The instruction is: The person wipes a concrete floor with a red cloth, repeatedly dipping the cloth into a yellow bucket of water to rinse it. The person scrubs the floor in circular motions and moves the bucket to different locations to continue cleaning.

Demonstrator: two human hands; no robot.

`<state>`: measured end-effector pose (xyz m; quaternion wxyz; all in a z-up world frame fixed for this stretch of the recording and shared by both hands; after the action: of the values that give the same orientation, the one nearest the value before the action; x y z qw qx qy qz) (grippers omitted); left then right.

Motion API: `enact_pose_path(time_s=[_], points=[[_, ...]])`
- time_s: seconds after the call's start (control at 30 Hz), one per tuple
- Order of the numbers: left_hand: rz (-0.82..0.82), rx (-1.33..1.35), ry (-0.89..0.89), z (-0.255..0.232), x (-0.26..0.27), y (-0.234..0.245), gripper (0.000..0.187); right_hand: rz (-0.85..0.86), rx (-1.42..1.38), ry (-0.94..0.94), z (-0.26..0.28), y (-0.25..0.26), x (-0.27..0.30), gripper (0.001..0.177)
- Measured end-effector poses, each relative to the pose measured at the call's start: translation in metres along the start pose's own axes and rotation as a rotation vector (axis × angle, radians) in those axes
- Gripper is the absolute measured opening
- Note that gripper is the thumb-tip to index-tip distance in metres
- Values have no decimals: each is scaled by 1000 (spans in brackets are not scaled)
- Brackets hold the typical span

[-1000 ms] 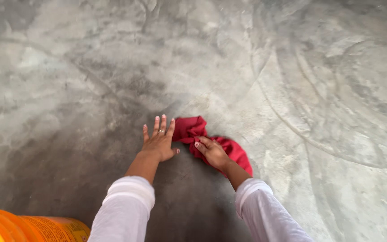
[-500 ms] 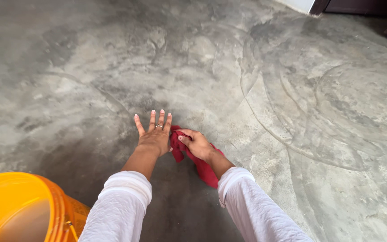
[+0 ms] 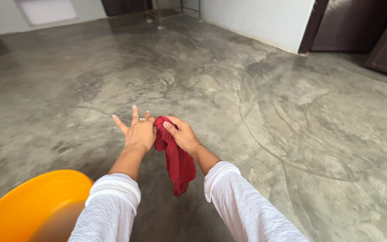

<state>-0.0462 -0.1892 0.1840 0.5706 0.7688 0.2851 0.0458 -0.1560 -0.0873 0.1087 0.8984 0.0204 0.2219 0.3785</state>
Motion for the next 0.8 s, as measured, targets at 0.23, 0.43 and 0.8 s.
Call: enact_pose_path(time_s=[0.23,0.43,0.8], points=[[-308,-87,-87,10,46,53,19,-75,-194,94,63,-31,-5,28],[-551,-89,-108,13,76,150,16,-234,-60,190,170,-76,-31,28],[-918,230,-107,81,123,226,28,-60,-422,379,254,-175,-33,29]])
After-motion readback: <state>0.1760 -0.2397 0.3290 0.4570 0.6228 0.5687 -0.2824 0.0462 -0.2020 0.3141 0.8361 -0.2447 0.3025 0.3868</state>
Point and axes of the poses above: each hand's wrist, its own x-axis away from the middle knuckle, its own y-axis out of the back of the hand, z = x × y, the point moved 3 cm from there along -x, towards the middle knuckle, and after that the axes turned 14 degrees about x, right-handed, at the moved point
